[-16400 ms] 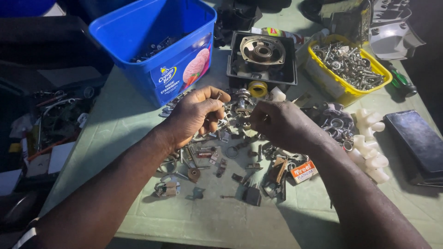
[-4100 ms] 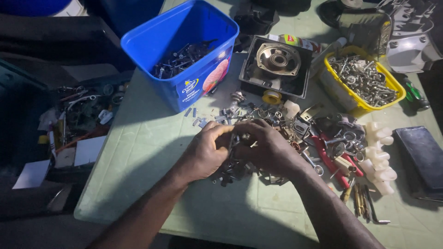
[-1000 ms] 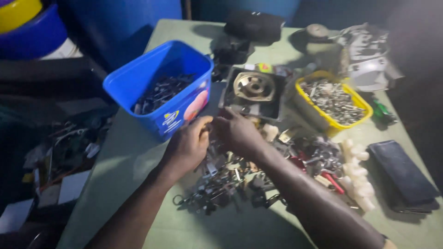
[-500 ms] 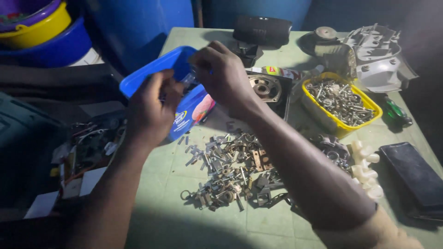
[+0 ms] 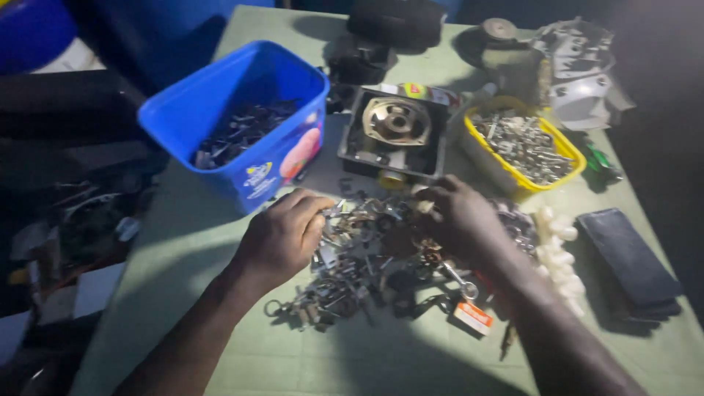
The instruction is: The person sorts a large pile of mixed metal hardware, including padlocks, keys, and lock cylinders, on a table. They pick up items by hand, separate them, and place selected pieces into a blue plastic container.
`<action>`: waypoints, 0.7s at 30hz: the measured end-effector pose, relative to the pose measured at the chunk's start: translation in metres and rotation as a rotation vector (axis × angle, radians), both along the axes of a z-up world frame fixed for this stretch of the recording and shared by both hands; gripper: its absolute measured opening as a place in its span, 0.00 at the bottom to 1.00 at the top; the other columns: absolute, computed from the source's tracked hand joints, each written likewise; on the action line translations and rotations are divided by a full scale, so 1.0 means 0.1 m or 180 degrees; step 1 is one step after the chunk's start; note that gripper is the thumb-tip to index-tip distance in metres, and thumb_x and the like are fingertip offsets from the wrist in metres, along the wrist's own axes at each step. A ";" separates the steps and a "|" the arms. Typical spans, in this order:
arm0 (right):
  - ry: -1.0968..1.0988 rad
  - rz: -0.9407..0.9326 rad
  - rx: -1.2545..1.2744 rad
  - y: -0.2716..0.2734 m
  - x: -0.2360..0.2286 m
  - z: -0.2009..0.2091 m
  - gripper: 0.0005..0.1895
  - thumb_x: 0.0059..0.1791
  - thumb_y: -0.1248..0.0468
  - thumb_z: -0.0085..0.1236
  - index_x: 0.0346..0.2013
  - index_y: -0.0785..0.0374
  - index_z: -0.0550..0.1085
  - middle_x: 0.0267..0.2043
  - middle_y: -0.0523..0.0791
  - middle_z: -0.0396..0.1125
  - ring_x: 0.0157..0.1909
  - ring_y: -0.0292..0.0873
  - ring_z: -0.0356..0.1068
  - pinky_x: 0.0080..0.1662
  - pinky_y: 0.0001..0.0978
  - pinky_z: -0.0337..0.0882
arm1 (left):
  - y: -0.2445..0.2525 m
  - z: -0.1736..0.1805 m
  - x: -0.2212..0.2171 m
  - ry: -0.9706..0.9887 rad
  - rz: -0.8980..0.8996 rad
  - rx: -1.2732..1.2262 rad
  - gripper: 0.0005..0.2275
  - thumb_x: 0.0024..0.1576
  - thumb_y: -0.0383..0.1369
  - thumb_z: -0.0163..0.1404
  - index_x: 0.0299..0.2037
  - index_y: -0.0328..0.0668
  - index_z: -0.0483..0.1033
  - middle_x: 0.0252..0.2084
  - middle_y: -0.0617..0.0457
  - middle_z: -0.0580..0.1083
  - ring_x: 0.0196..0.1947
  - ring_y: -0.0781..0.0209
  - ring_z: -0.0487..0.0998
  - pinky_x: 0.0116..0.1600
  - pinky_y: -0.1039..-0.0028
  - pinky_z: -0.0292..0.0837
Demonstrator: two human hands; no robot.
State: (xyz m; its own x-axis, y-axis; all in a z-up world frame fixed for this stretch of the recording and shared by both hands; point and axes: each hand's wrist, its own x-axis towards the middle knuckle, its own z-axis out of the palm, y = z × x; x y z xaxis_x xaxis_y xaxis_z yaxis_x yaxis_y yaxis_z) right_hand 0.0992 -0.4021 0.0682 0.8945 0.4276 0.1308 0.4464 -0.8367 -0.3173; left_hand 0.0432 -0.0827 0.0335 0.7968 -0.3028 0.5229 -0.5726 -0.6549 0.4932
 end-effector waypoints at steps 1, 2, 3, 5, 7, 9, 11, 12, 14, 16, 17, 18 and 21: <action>0.0001 -0.0032 -0.0013 0.09 -0.09 0.05 0.16 0.49 0.59 0.58 0.50 0.54 0.82 0.50 0.53 0.74 0.41 0.66 0.77 0.41 0.60 0.78 | -0.07 0.01 0.05 0.0001 -0.0032 -0.0013 0.13 0.65 0.33 0.45 0.55 0.47 0.80 0.46 0.51 0.80 0.50 0.47 0.83 0.54 0.60 0.78; 0.0110 0.0194 0.0229 0.17 -0.19 0.11 0.15 0.47 0.60 0.61 0.47 0.54 0.83 0.47 0.52 0.74 0.41 0.66 0.78 0.40 0.59 0.78 | -0.14 0.02 0.10 0.0096 -0.0098 0.0031 0.13 0.65 0.33 0.44 0.55 0.47 0.80 0.45 0.49 0.79 0.49 0.45 0.83 0.53 0.59 0.79; 0.0215 0.0440 0.0487 0.28 -0.25 0.16 0.14 0.44 0.61 0.63 0.44 0.54 0.84 0.43 0.51 0.75 0.41 0.66 0.78 0.40 0.59 0.78 | -0.19 0.04 0.15 0.0190 -0.0145 0.0090 0.13 0.66 0.33 0.43 0.55 0.46 0.80 0.44 0.48 0.79 0.48 0.44 0.83 0.52 0.58 0.79; 0.0016 0.0363 0.0590 0.10 -0.21 0.17 0.13 0.46 0.62 0.61 0.44 0.55 0.84 0.41 0.52 0.75 0.40 0.64 0.78 0.38 0.57 0.77 | -0.33 -0.04 0.35 0.0292 -0.0084 0.0096 0.13 0.65 0.33 0.45 0.56 0.46 0.80 0.44 0.46 0.78 0.47 0.42 0.83 0.52 0.56 0.79; -0.0169 0.0319 0.0718 -0.03 -0.14 0.15 0.11 0.47 0.63 0.59 0.43 0.56 0.84 0.39 0.52 0.75 0.39 0.63 0.78 0.37 0.56 0.76 | -0.45 -0.12 0.54 0.0404 0.0013 0.0124 0.14 0.64 0.33 0.47 0.57 0.47 0.80 0.44 0.45 0.78 0.47 0.39 0.83 0.51 0.53 0.79; -0.0415 -0.0094 0.0311 -0.16 -0.05 0.10 0.18 0.46 0.56 0.63 0.51 0.50 0.82 0.43 0.46 0.74 0.42 0.56 0.78 0.38 0.53 0.79 | -0.62 -0.20 0.74 0.0310 0.0075 0.0094 0.13 0.62 0.32 0.50 0.56 0.47 0.78 0.48 0.46 0.77 0.49 0.39 0.83 0.52 0.53 0.81; -0.0342 0.0032 0.0303 -0.02 -0.08 0.07 0.20 0.45 0.57 0.63 0.52 0.53 0.81 0.44 0.48 0.74 0.44 0.59 0.78 0.40 0.55 0.79 | -0.81 -0.06 0.65 0.0461 0.0032 0.0138 0.14 0.61 0.32 0.52 0.56 0.45 0.78 0.48 0.45 0.78 0.49 0.38 0.83 0.51 0.51 0.81; -0.0287 0.0161 0.0269 0.05 -0.07 0.06 0.22 0.44 0.58 0.64 0.52 0.56 0.81 0.46 0.50 0.74 0.45 0.61 0.77 0.41 0.57 0.79 | -0.91 0.02 0.63 0.0596 -0.0012 0.0155 0.15 0.59 0.31 0.54 0.56 0.44 0.78 0.49 0.43 0.78 0.48 0.36 0.83 0.50 0.49 0.81; -0.0313 0.0053 0.0174 -0.04 0.09 -0.11 0.22 0.44 0.55 0.64 0.52 0.54 0.81 0.44 0.48 0.73 0.44 0.58 0.77 0.40 0.54 0.79 | -1.02 -0.05 0.71 0.0593 0.0135 0.0229 0.13 0.59 0.33 0.55 0.54 0.47 0.78 0.47 0.46 0.77 0.47 0.39 0.84 0.49 0.51 0.82; -0.0300 -0.0027 0.0079 -0.08 0.16 -0.24 0.21 0.44 0.53 0.64 0.51 0.53 0.81 0.42 0.45 0.73 0.44 0.55 0.77 0.38 0.52 0.79 | -1.06 -0.08 0.70 0.0623 0.0309 0.0301 0.11 0.59 0.34 0.56 0.52 0.49 0.78 0.45 0.49 0.77 0.46 0.42 0.84 0.48 0.52 0.82; -0.0256 0.0007 0.0020 -0.11 0.17 -0.24 0.21 0.43 0.53 0.64 0.48 0.53 0.82 0.39 0.44 0.72 0.42 0.54 0.77 0.38 0.50 0.79 | -1.08 -0.04 0.70 0.0623 0.0359 0.0372 0.08 0.58 0.34 0.57 0.46 0.48 0.78 0.44 0.48 0.76 0.45 0.40 0.84 0.47 0.50 0.82; -0.0213 0.0042 -0.0039 -0.14 0.17 -0.24 0.20 0.41 0.52 0.65 0.46 0.53 0.82 0.37 0.44 0.72 0.40 0.53 0.76 0.37 0.49 0.79 | -1.10 0.00 0.69 0.0622 0.0410 0.0444 0.06 0.58 0.34 0.57 0.41 0.46 0.77 0.43 0.47 0.75 0.43 0.38 0.84 0.45 0.48 0.81; -0.0147 -0.0052 0.0292 -0.29 0.06 -0.21 0.09 0.45 0.54 0.63 0.36 0.52 0.81 0.39 0.45 0.69 0.44 0.56 0.75 0.40 0.49 0.76 | -1.08 -0.13 0.66 0.0017 0.0485 0.0452 0.04 0.55 0.33 0.56 0.35 0.48 0.73 0.45 0.51 0.74 0.44 0.41 0.83 0.47 0.53 0.82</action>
